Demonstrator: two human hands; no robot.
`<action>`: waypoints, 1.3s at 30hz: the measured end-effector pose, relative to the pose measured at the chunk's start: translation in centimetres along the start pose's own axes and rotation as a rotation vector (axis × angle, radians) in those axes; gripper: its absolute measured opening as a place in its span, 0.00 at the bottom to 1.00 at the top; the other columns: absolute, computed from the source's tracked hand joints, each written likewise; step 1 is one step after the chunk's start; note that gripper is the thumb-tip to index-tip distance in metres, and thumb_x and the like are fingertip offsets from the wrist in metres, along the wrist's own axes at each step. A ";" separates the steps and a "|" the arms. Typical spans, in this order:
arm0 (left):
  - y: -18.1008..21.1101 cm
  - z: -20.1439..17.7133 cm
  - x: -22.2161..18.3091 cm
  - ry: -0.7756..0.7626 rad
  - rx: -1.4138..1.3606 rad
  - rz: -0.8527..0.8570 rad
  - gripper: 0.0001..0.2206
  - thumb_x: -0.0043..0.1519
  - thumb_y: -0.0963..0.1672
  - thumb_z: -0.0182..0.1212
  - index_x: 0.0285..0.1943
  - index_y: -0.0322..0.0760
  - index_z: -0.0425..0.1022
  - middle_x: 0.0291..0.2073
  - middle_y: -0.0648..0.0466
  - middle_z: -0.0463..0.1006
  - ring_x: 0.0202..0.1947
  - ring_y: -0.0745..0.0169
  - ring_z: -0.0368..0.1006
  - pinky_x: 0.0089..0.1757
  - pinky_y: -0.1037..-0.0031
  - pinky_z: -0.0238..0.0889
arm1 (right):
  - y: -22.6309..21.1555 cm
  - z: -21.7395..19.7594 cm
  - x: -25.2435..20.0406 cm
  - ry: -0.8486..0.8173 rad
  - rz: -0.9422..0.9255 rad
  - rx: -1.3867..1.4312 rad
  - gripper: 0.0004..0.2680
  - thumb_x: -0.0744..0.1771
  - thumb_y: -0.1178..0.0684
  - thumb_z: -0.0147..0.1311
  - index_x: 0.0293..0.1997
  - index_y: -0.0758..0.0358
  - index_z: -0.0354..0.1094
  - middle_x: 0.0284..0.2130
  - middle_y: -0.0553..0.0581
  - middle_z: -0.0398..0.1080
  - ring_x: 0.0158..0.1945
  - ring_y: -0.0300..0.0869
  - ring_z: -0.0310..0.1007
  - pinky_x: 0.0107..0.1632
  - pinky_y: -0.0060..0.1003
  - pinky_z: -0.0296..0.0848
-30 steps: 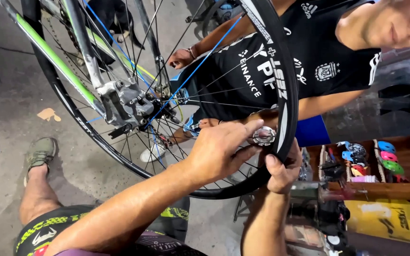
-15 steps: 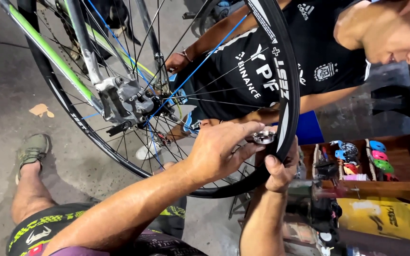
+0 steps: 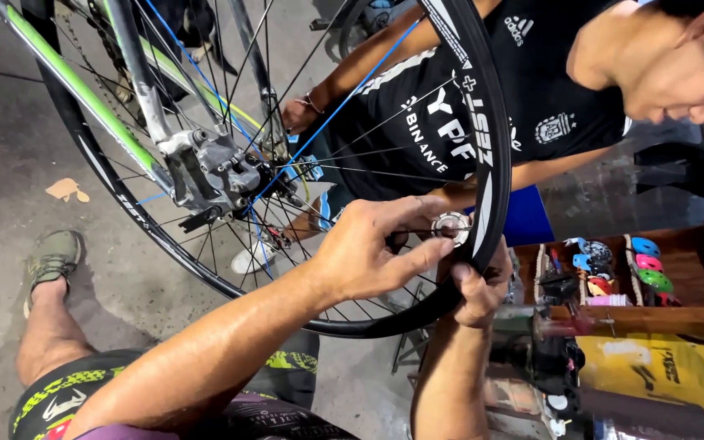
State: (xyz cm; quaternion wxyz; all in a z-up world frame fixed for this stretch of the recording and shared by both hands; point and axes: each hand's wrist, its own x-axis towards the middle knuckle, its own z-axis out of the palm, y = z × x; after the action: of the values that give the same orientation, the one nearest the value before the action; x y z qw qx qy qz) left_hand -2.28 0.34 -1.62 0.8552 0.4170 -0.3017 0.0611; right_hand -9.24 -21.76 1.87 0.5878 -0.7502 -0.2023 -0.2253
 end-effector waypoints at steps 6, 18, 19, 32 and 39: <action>-1.0 0.4 -0.4 -0.010 0.075 0.126 0.17 0.59 0.44 0.72 0.56 0.37 0.79 0.31 0.50 0.84 0.21 0.54 0.74 0.25 0.67 0.67 | -0.6 0.9 0.2 0.045 0.027 -0.081 0.22 0.59 0.58 0.60 0.60 0.73 0.65 0.39 0.72 0.76 0.40 0.44 0.80 0.45 0.38 0.83; -0.3 0.7 0.0 0.053 -0.013 -0.041 0.11 0.66 0.49 0.65 0.53 0.45 0.81 0.29 0.55 0.85 0.29 0.56 0.83 0.31 0.72 0.72 | -0.7 2.2 0.4 0.002 0.041 -0.046 0.25 0.62 0.57 0.59 0.67 0.70 0.57 0.51 0.70 0.73 0.50 0.45 0.76 0.56 0.43 0.79; 0.4 0.6 0.0 0.050 -0.010 -0.038 0.11 0.66 0.49 0.65 0.53 0.45 0.81 0.29 0.55 0.85 0.29 0.56 0.83 0.31 0.72 0.72 | -1.4 3.2 0.7 0.004 0.037 -0.044 0.25 0.62 0.57 0.59 0.67 0.70 0.57 0.51 0.70 0.73 0.50 0.45 0.76 0.56 0.43 0.79; 1.9 0.8 -1.4 0.044 0.330 0.367 0.17 0.52 0.47 0.75 0.49 0.44 0.80 0.28 0.53 0.76 0.33 0.48 0.76 0.37 0.64 0.75 | -4.8 3.5 2.5 -0.285 0.226 0.228 0.33 0.64 0.56 0.65 0.77 0.63 0.46 0.71 0.73 0.54 0.69 0.59 0.64 0.43 0.41 0.87; 3.2 -0.8 -2.3 0.164 0.426 0.514 0.16 0.54 0.46 0.75 0.50 0.38 0.81 0.31 0.54 0.81 0.33 0.48 0.78 0.39 0.62 0.75 | -8.6 8.1 5.2 -0.209 0.215 -0.015 0.29 0.66 0.60 0.54 0.77 0.72 0.44 0.61 0.79 0.64 0.63 0.63 0.71 0.61 0.57 0.77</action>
State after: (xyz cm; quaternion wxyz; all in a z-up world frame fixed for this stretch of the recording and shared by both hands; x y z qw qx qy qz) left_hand -4.96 3.30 -1.15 0.7270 0.4902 -0.3078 0.3693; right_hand -9.05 -11.67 10.03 0.5786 -0.7913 -0.1792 -0.0834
